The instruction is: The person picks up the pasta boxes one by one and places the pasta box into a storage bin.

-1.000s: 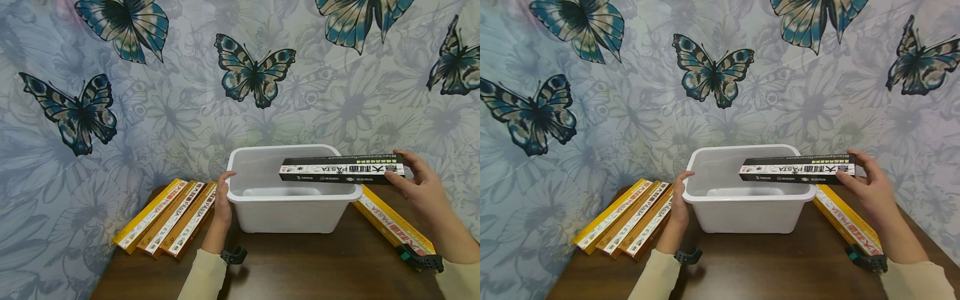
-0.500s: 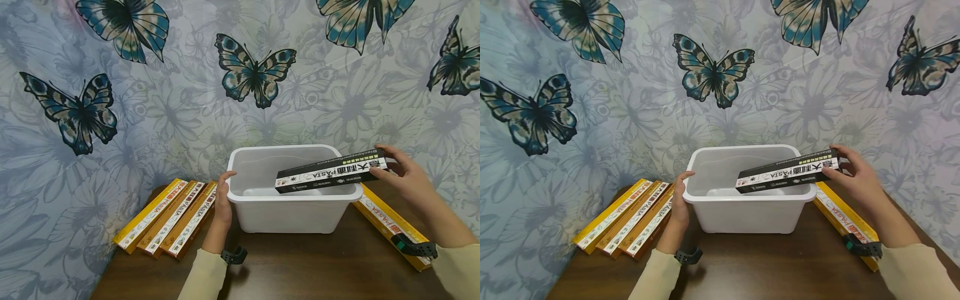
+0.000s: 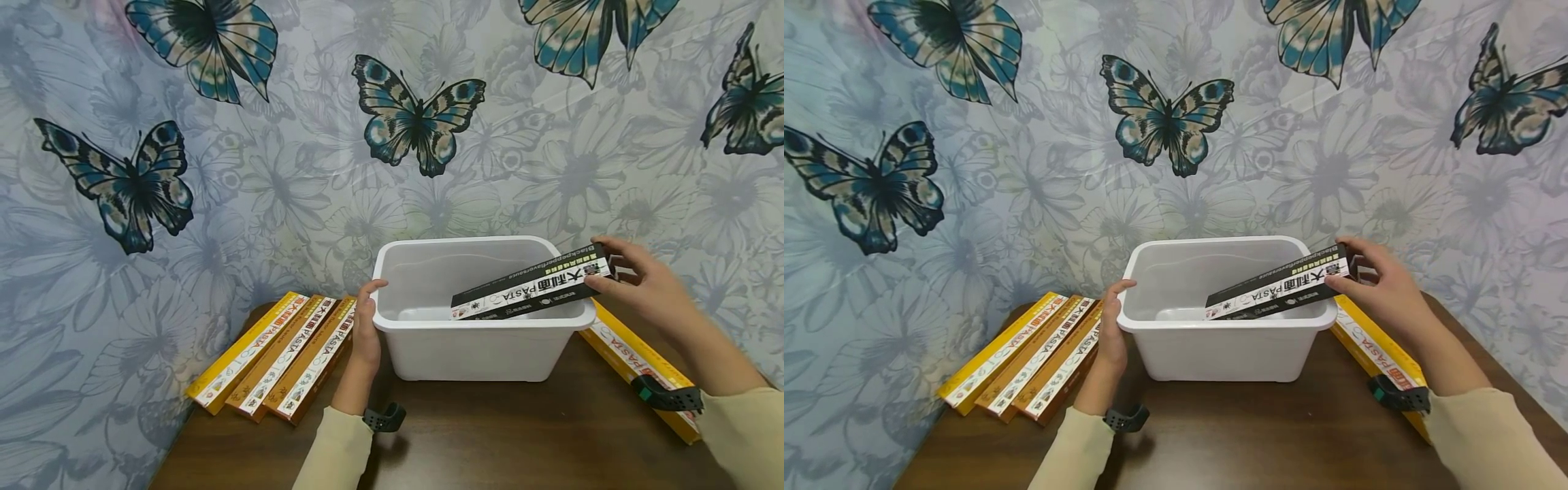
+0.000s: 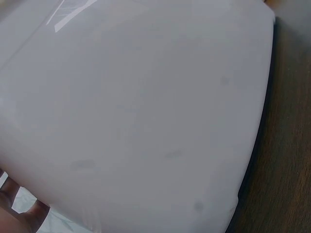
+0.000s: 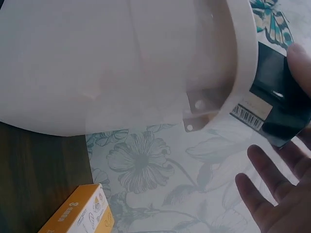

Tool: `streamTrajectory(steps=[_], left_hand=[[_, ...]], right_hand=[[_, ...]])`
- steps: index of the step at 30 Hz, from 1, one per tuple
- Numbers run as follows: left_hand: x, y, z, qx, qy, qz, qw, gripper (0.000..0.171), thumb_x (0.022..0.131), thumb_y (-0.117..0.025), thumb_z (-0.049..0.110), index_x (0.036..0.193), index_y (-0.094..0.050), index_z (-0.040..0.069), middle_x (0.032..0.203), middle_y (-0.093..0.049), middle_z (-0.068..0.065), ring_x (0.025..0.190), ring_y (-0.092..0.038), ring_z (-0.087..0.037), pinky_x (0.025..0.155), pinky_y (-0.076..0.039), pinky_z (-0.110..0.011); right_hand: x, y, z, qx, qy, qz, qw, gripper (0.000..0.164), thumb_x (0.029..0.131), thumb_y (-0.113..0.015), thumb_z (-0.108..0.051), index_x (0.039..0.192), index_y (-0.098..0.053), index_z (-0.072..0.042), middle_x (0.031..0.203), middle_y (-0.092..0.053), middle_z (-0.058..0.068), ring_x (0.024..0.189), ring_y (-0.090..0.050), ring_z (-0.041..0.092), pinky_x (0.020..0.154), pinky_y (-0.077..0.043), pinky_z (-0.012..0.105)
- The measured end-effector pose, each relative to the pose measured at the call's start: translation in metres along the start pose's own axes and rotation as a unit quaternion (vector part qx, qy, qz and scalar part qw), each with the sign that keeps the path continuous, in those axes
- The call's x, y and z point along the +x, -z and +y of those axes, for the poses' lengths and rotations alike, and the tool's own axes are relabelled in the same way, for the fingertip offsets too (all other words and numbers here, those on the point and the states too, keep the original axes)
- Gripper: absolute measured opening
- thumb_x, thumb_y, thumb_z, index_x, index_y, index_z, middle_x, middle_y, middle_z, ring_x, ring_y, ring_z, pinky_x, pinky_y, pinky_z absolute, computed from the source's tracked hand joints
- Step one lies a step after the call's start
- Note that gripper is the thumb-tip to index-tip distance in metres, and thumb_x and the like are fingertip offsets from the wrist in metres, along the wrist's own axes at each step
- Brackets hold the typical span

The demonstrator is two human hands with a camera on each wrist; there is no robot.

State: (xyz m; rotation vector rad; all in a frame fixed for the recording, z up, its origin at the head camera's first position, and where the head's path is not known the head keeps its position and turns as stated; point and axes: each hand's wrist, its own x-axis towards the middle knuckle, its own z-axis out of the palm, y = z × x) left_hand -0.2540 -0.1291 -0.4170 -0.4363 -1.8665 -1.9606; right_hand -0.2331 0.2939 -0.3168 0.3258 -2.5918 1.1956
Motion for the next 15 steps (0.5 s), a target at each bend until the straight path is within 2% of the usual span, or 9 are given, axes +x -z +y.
streamTrajectory(steps=[2,4,6,8,11,15], left_hand=[[0.0,-0.001,0.0,0.001,-0.001,-0.002,1.0,0.054,0.097,-0.028,0.042,0.134,-0.05,0.009,0.144,-0.045,-0.01,0.129,-0.037,-0.045,0.105,-0.032,-0.053],[0.0,-0.002,0.0,0.003,0.0,-0.003,1.0,0.054,0.098,-0.027,0.042,0.134,-0.05,0.01,0.144,-0.045,-0.01,0.129,-0.038,-0.045,0.104,-0.032,-0.051],[0.0,-0.002,0.0,0.003,-0.001,-0.001,1.0,0.053,0.098,-0.028,0.041,0.134,-0.05,0.01,0.143,-0.046,-0.01,0.128,-0.039,-0.044,0.104,-0.033,-0.05],[0.0,-0.002,0.001,0.004,-0.001,0.002,1.0,0.053,0.098,-0.028,0.041,0.134,-0.051,0.01,0.142,-0.047,-0.01,0.127,-0.041,-0.04,0.104,-0.033,-0.049],[-0.001,-0.001,0.002,0.002,-0.002,0.006,1.0,0.053,0.098,-0.028,0.04,0.133,-0.051,0.009,0.142,-0.047,-0.01,0.125,-0.042,-0.036,0.104,-0.033,-0.049],[-0.001,-0.001,0.003,-0.002,-0.003,0.004,1.0,0.054,0.098,-0.028,0.04,0.134,-0.05,0.007,0.142,-0.046,-0.017,0.125,-0.042,-0.037,0.103,-0.034,-0.047]], right_hand=[[0.0,-0.001,-0.001,0.002,0.009,0.003,1.0,0.066,0.093,-0.07,-0.028,0.152,-0.039,-0.031,0.127,-0.045,-0.019,0.104,-0.046,-0.006,0.08,-0.034,0.001],[0.0,-0.001,-0.002,-0.002,0.01,0.0,1.0,0.066,0.093,-0.07,-0.027,0.152,-0.04,-0.029,0.128,-0.047,-0.015,0.106,-0.047,-0.001,0.081,-0.035,0.003],[0.001,0.0,-0.003,-0.012,-0.001,-0.013,1.0,0.067,0.094,-0.069,-0.031,0.153,-0.037,-0.03,0.138,-0.046,-0.004,0.116,-0.049,0.01,0.093,-0.042,0.016],[0.002,0.0,-0.006,-0.017,-0.015,-0.03,0.999,0.07,0.094,-0.067,-0.035,0.155,-0.034,-0.029,0.147,-0.042,0.007,0.126,-0.048,0.027,0.102,-0.043,0.037],[0.005,-0.001,-0.009,-0.015,-0.04,-0.059,0.997,0.076,0.094,-0.066,-0.042,0.158,-0.028,-0.027,0.153,-0.036,0.02,0.133,-0.04,0.05,0.099,-0.036,0.068],[0.009,-0.005,-0.011,-0.008,-0.058,-0.078,0.995,0.08,0.093,-0.067,-0.044,0.159,-0.027,-0.022,0.153,-0.036,0.024,0.136,-0.034,0.056,0.1,-0.035,0.072]])
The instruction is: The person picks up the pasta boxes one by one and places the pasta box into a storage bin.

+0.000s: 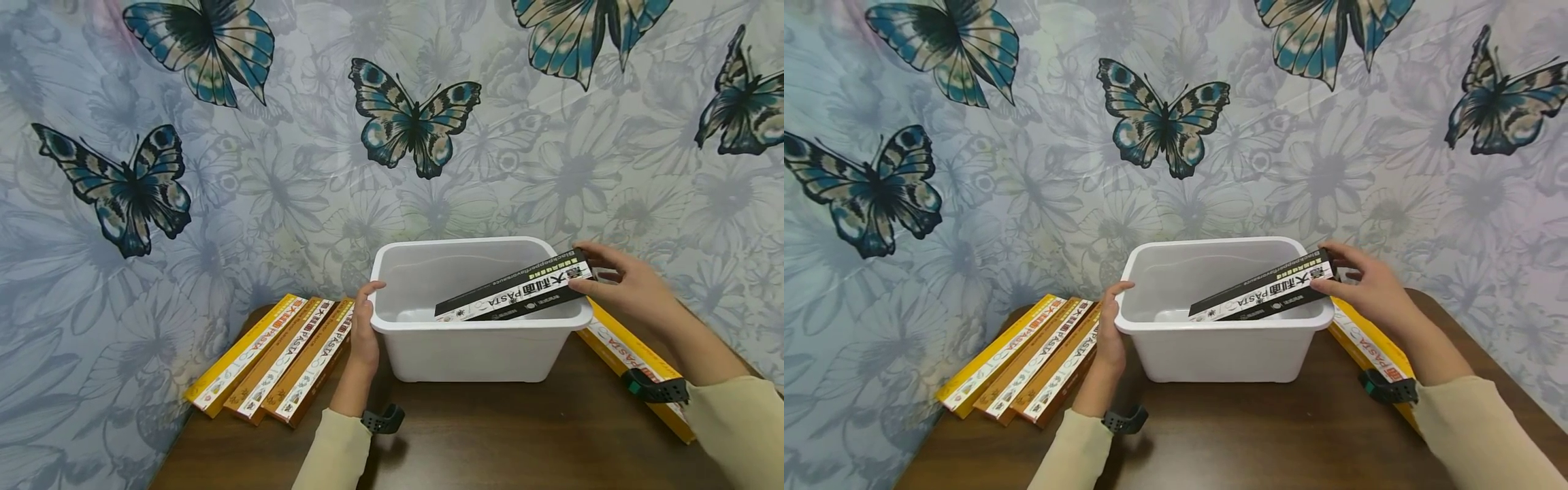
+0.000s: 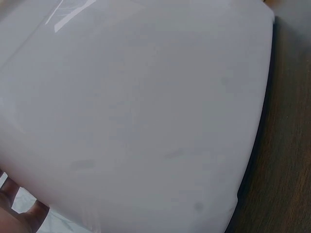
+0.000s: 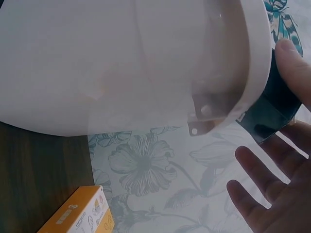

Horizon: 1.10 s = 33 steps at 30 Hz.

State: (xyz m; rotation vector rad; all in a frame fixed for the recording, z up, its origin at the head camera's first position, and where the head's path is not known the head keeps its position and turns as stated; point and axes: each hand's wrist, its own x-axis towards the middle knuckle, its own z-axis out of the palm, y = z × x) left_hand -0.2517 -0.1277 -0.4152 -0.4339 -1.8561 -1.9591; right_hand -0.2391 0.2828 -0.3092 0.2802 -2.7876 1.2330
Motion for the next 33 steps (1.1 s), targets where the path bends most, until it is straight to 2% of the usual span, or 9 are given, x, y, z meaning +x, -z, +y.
streamTrajectory(steps=[5,11,16,23,27,33], left_hand=[[-0.001,0.001,0.0,-0.007,0.0,-0.004,1.0,0.055,0.097,-0.028,0.041,0.134,-0.048,0.006,0.142,-0.042,-0.027,0.122,-0.041,-0.043,0.1,-0.035,-0.045],[0.0,0.001,-0.001,-0.007,0.0,0.0,1.0,0.054,0.097,-0.028,0.04,0.134,-0.048,0.007,0.142,-0.044,-0.022,0.125,-0.04,-0.045,0.102,-0.033,-0.051],[0.0,0.002,-0.002,0.001,0.001,0.007,1.0,0.053,0.097,-0.028,0.038,0.134,-0.049,0.008,0.14,-0.047,-0.013,0.126,-0.04,-0.042,0.105,-0.031,-0.053],[0.0,0.002,-0.002,0.006,0.002,0.005,1.0,0.054,0.097,-0.028,0.041,0.134,-0.049,0.008,0.141,-0.047,-0.012,0.122,-0.044,-0.023,0.104,-0.032,-0.048],[0.0,0.001,-0.001,0.008,0.0,0.004,1.0,0.054,0.097,-0.028,0.041,0.134,-0.049,0.008,0.141,-0.046,-0.015,0.12,-0.045,-0.024,0.102,-0.034,-0.044],[0.0,0.001,-0.002,0.003,-0.002,0.0,1.0,0.053,0.097,-0.027,0.039,0.134,-0.049,0.007,0.14,-0.047,-0.016,0.119,-0.045,-0.026,0.102,-0.034,-0.047]], right_hand=[[0.007,-0.004,-0.002,-0.007,0.007,-0.006,1.0,0.081,0.091,-0.07,-0.044,0.156,-0.032,-0.017,0.151,-0.038,0.027,0.135,-0.033,0.056,0.1,-0.033,0.07],[0.014,-0.009,-0.006,-0.014,0.002,0.002,1.0,0.081,0.087,-0.071,-0.051,0.153,-0.037,-0.018,0.147,-0.044,0.024,0.137,-0.034,0.048,0.105,-0.03,0.064],[0.017,-0.014,-0.012,-0.012,-0.001,0.009,1.0,0.084,0.086,-0.071,-0.054,0.153,-0.038,-0.016,0.147,-0.046,0.022,0.137,-0.037,0.045,0.106,-0.031,0.063],[0.025,-0.022,-0.02,-0.036,0.03,0.019,0.999,0.079,0.088,-0.073,-0.047,0.151,-0.041,-0.012,0.145,-0.05,0.024,0.133,-0.043,0.045,0.105,-0.034,0.063],[0.031,-0.027,-0.021,-0.059,0.041,0.021,0.997,0.079,0.086,-0.075,-0.047,0.148,-0.044,-0.01,0.142,-0.052,0.025,0.131,-0.045,0.05,0.101,-0.037,0.067],[0.037,-0.029,-0.021,-0.078,0.037,-0.001,0.996,0.081,0.085,-0.075,-0.05,0.149,-0.044,-0.011,0.146,-0.049,0.025,0.136,-0.039,0.051,0.102,-0.034,0.07]])
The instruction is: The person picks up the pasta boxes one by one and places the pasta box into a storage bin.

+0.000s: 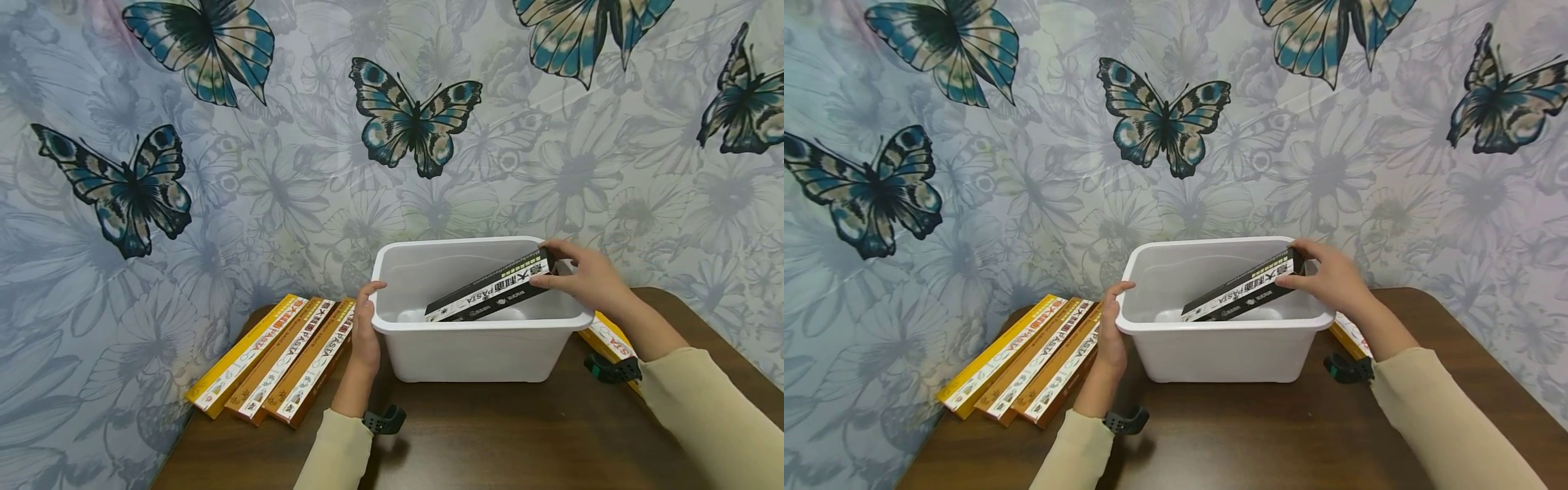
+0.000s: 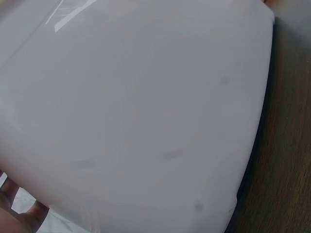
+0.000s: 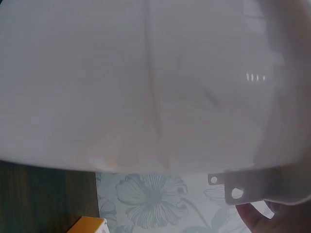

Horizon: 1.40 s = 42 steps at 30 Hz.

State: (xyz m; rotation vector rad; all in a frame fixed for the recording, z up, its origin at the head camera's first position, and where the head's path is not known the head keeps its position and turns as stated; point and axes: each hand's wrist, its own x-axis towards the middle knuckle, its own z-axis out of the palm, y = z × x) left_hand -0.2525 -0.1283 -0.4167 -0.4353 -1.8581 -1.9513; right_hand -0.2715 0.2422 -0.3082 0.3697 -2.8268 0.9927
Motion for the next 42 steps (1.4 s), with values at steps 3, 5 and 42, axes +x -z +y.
streamTrajectory(steps=[3,5,42], left_hand=[[0.0,0.0,0.001,0.0,-0.001,0.003,1.0,0.053,0.097,-0.028,0.039,0.134,-0.05,0.008,0.14,-0.048,-0.013,0.12,-0.045,-0.025,0.102,-0.034,-0.046],[0.001,0.0,0.001,0.001,-0.001,0.006,1.0,0.054,0.097,-0.028,0.04,0.134,-0.05,0.008,0.14,-0.048,-0.012,0.121,-0.045,-0.023,0.103,-0.033,-0.047],[0.0,-0.002,0.001,-0.007,0.0,0.002,1.0,0.054,0.097,-0.028,0.039,0.136,-0.049,0.009,0.144,-0.045,-0.013,0.133,-0.037,-0.042,0.109,-0.026,-0.058]], right_hand=[[0.004,-0.002,0.001,-0.022,0.013,-0.014,1.0,0.082,0.083,-0.076,-0.052,0.148,-0.046,-0.011,0.145,-0.051,0.025,0.138,-0.038,0.05,0.103,-0.034,0.068],[0.008,-0.004,0.001,-0.033,0.025,-0.021,0.999,0.083,0.081,-0.077,-0.053,0.146,-0.048,-0.011,0.144,-0.052,0.025,0.138,-0.039,0.05,0.103,-0.034,0.067],[0.017,-0.01,0.006,-0.048,0.065,-0.013,0.997,0.046,0.097,-0.064,-0.022,0.138,-0.056,-0.003,0.144,-0.053,0.024,0.137,-0.041,0.047,0.11,-0.031,0.065]])
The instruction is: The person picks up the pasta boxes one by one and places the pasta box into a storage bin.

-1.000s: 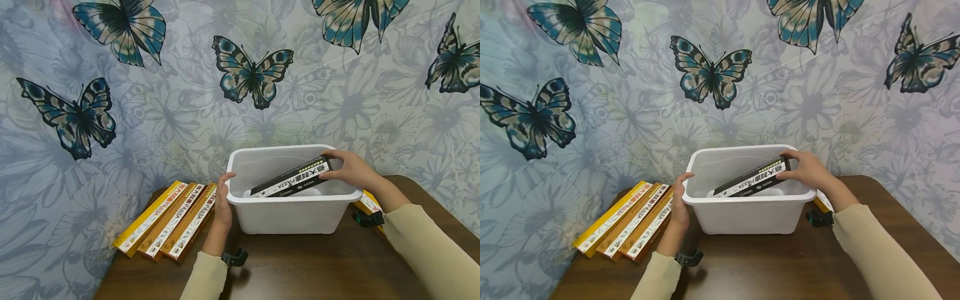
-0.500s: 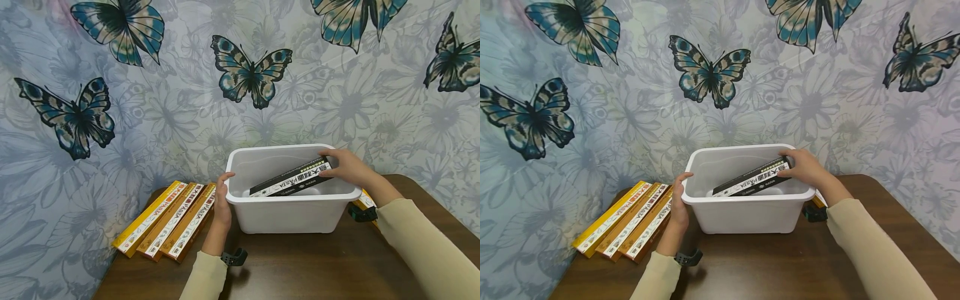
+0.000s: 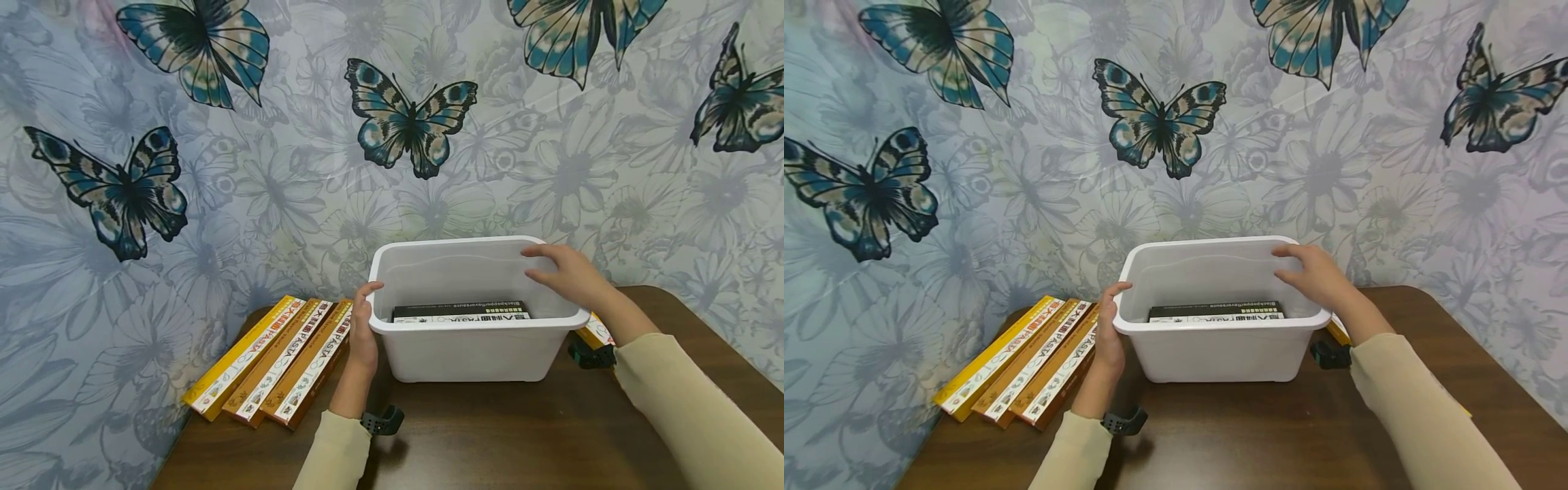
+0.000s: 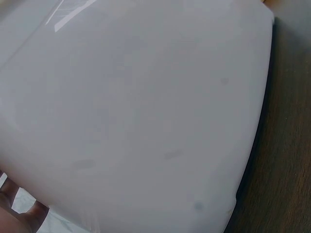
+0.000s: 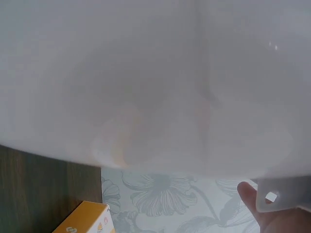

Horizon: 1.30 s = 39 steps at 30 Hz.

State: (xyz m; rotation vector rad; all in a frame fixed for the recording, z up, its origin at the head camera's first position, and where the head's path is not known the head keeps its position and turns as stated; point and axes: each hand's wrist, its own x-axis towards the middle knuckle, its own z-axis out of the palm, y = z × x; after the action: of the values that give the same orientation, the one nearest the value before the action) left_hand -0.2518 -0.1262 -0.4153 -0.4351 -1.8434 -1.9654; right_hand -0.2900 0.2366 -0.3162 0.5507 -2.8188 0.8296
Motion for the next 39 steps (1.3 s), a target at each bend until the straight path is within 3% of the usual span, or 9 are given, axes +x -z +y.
streamTrajectory(steps=[11,18,23,26,28,30,33,39], left_hand=[[0.0,0.001,-0.003,0.003,-0.002,0.002,1.0,0.053,0.097,-0.028,0.038,0.135,-0.05,0.009,0.144,-0.045,-0.011,0.132,-0.038,-0.038,0.109,-0.026,-0.055],[0.0,0.001,-0.003,-0.007,-0.009,0.001,0.9999,0.053,0.096,-0.03,0.038,0.135,-0.05,0.009,0.142,-0.047,-0.012,0.132,-0.037,-0.044,0.109,-0.027,-0.056],[0.0,0.001,-0.002,-0.007,-0.01,-0.001,0.9999,0.054,0.096,-0.03,0.04,0.135,-0.05,0.008,0.141,-0.046,-0.012,0.132,-0.036,-0.046,0.108,-0.027,-0.056],[0.0,0.001,-0.002,-0.009,-0.009,0.001,0.9999,0.054,0.096,-0.03,0.04,0.135,-0.05,0.008,0.141,-0.047,-0.012,0.131,-0.037,-0.046,0.108,-0.028,-0.057],[0.0,0.002,-0.002,-0.009,-0.009,0.002,0.9999,0.054,0.096,-0.03,0.04,0.135,-0.049,0.008,0.141,-0.047,-0.012,0.131,-0.037,-0.046,0.108,-0.028,-0.056],[0.001,0.002,-0.003,-0.008,-0.009,0.003,0.9999,0.054,0.096,-0.03,0.039,0.135,-0.049,0.008,0.141,-0.047,-0.012,0.131,-0.037,-0.046,0.108,-0.029,-0.054],[0.001,0.002,-0.004,-0.004,-0.01,0.003,0.9999,0.054,0.096,-0.03,0.039,0.135,-0.049,0.007,0.142,-0.046,-0.012,0.132,-0.038,-0.043,0.108,-0.028,-0.051],[0.0,0.002,-0.003,0.001,-0.005,0.001,1.0,0.054,0.096,-0.029,0.04,0.135,-0.049,0.009,0.144,-0.045,-0.011,0.133,-0.039,-0.039,0.109,-0.027,-0.053]], right_hand=[[-0.012,-0.001,0.004,0.053,-0.03,0.052,0.997,0.043,0.103,-0.051,-0.035,0.136,-0.058,-0.008,0.145,-0.053,0.022,0.137,-0.043,0.048,0.107,-0.036,0.065],[-0.018,-0.006,0.01,0.085,-0.014,0.114,0.99,0.039,0.104,-0.049,-0.027,0.135,-0.057,-0.004,0.136,-0.061,0.02,0.126,-0.052,0.039,0.104,-0.041,0.059],[-0.025,-0.007,0.011,0.112,-0.043,0.132,0.984,0.043,0.105,-0.047,-0.028,0.141,-0.054,-0.007,0.143,-0.055,0.022,0.129,-0.051,0.042,0.1,-0.044,0.058],[-0.031,-0.007,0.012,0.115,-0.057,0.144,0.981,0.045,0.104,-0.045,-0.031,0.144,-0.052,-0.01,0.145,-0.054,0.021,0.127,-0.054,0.041,0.094,-0.051,0.037],[-0.035,-0.008,0.012,0.115,-0.061,0.159,0.979,0.045,0.104,-0.045,-0.03,0.143,-0.053,-0.01,0.142,-0.056,0.021,0.12,-0.061,0.024,0.086,-0.048,0.019],[-0.039,-0.009,0.012,0.12,-0.059,0.175,0.975,0.044,0.104,-0.044,-0.029,0.142,-0.054,-0.009,0.14,-0.058,0.021,0.113,-0.059,0.004,0.079,-0.041,0.007],[-0.046,-0.013,0.014,0.126,-0.061,0.197,0.97,0.042,0.104,-0.044,-0.029,0.14,-0.056,-0.01,0.136,-0.059,0.02,0.1,-0.046,-0.018,0.077,-0.038,0.002],[-0.059,-0.018,0.018,0.12,-0.06,0.211,0.968,0.042,0.106,-0.04,-0.031,0.143,-0.054,-0.016,0.139,-0.059,0.016,0.103,-0.046,-0.022,0.079,-0.038,0.004]])
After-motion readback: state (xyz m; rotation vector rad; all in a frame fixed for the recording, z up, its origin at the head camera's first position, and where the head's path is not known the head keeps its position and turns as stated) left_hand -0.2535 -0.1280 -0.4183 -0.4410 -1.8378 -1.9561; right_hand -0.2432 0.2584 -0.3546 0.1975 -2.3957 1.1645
